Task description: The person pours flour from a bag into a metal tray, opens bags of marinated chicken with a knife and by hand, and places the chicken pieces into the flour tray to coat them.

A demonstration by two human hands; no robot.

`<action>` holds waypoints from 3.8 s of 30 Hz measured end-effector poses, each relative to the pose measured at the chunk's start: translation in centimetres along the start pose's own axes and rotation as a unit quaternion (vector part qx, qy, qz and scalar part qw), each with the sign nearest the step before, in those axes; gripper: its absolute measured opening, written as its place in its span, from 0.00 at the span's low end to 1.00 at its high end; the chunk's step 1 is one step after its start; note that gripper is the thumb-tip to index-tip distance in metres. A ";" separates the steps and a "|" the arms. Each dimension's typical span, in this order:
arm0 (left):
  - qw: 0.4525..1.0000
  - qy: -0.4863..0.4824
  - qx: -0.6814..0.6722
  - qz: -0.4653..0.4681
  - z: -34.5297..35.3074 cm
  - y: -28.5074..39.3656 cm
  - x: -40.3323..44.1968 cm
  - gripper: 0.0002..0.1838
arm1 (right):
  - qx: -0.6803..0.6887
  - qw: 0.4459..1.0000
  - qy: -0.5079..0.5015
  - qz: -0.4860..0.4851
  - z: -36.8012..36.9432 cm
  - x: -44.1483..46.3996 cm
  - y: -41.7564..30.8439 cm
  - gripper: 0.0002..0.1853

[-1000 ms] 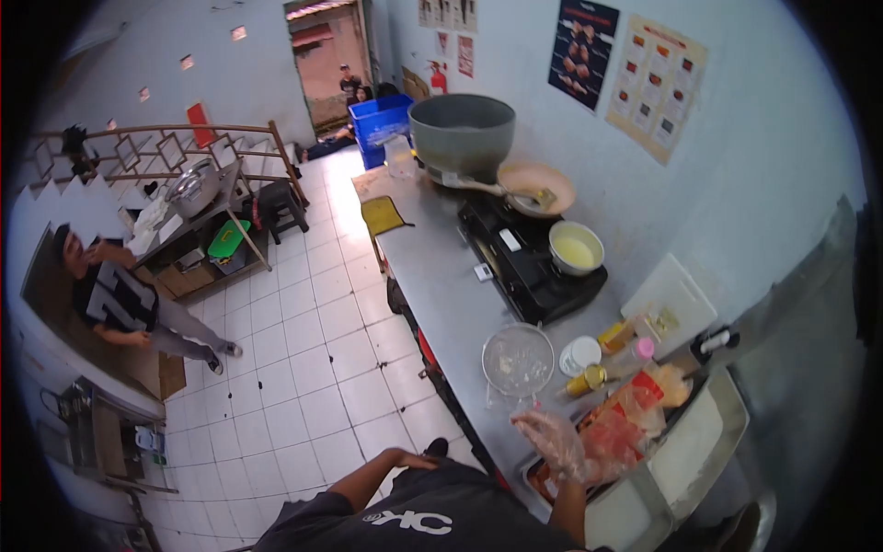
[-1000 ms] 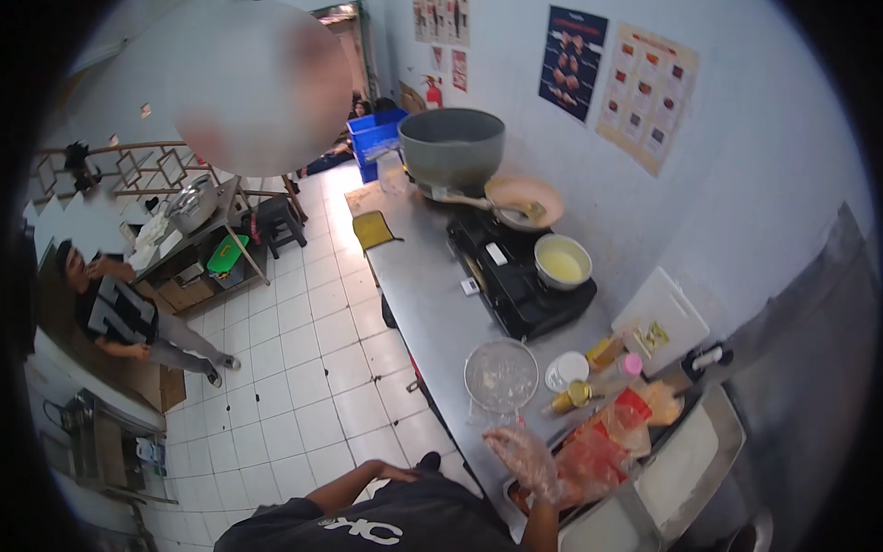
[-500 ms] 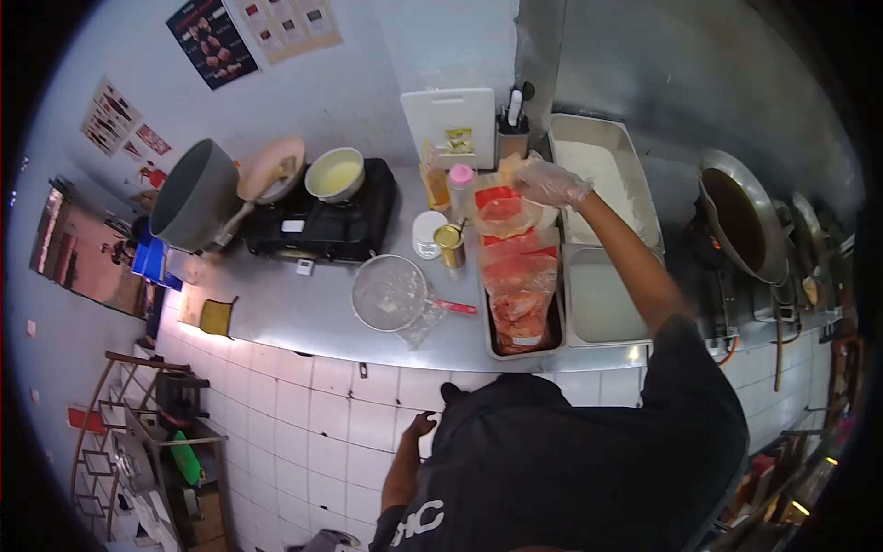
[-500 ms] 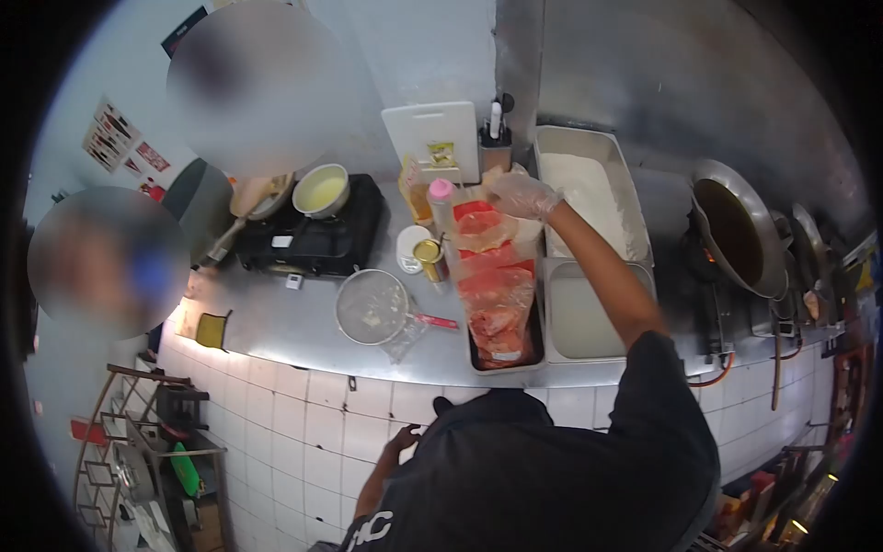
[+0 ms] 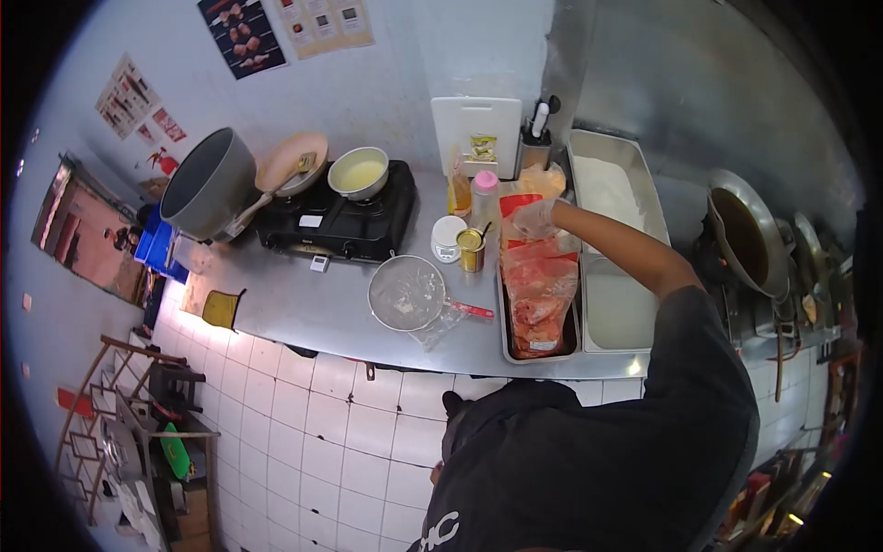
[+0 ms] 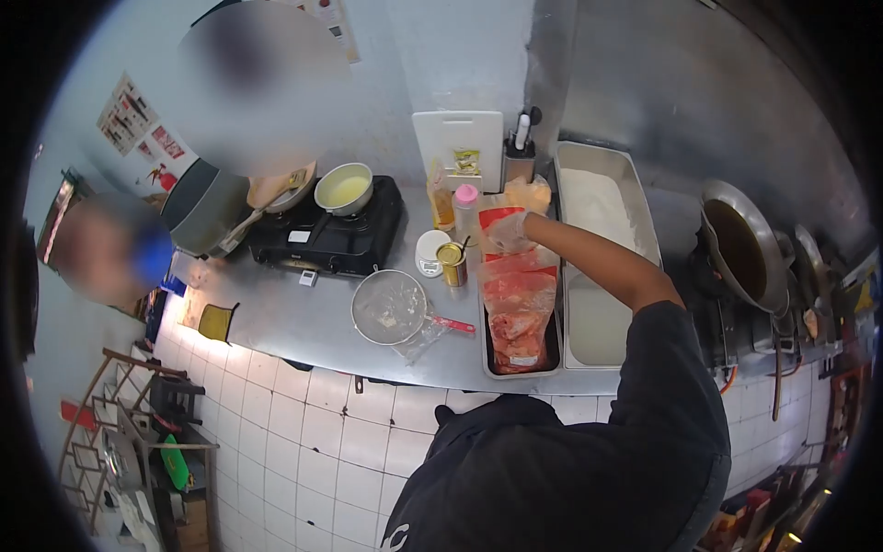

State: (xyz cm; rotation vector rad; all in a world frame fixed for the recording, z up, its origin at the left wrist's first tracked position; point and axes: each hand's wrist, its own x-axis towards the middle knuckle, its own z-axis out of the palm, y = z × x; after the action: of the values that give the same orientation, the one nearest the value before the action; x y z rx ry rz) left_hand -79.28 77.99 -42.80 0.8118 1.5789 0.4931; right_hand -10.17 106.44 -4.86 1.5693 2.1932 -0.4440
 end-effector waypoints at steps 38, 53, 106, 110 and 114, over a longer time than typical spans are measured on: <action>0.982 0.190 -0.023 -0.002 5.5 -5.8 -7.9 0.16 | -0.138 0.959 -0.092 -0.229 -1.4 -0.4 -2.6 0.14; 0.939 0.234 -0.227 -0.108 7.1 -0.8 -8.6 0.18 | -0.276 0.932 -0.051 -0.229 7.2 5.1 4.9 0.19; 0.996 -0.008 -0.079 -0.030 2.3 3.5 2.5 0.21 | 0.745 0.355 0.557 0.094 6.6 -21.2 2.9 0.30; 0.985 -0.018 -0.131 -0.108 4.0 7.3 2.4 0.23 | 0.711 0.384 0.551 0.209 9.3 -23.2 6.2 0.30; 0.983 -0.004 -0.137 -0.123 6.1 7.7 3.1 0.22 | 0.651 0.485 0.491 0.316 9.3 -24.2 9.0 0.30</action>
State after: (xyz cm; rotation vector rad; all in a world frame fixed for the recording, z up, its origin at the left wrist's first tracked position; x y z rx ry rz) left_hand -71.70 84.57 -40.44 0.4024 1.5359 0.5119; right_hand 6.54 85.03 -1.05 4.0686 1.1098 -1.3802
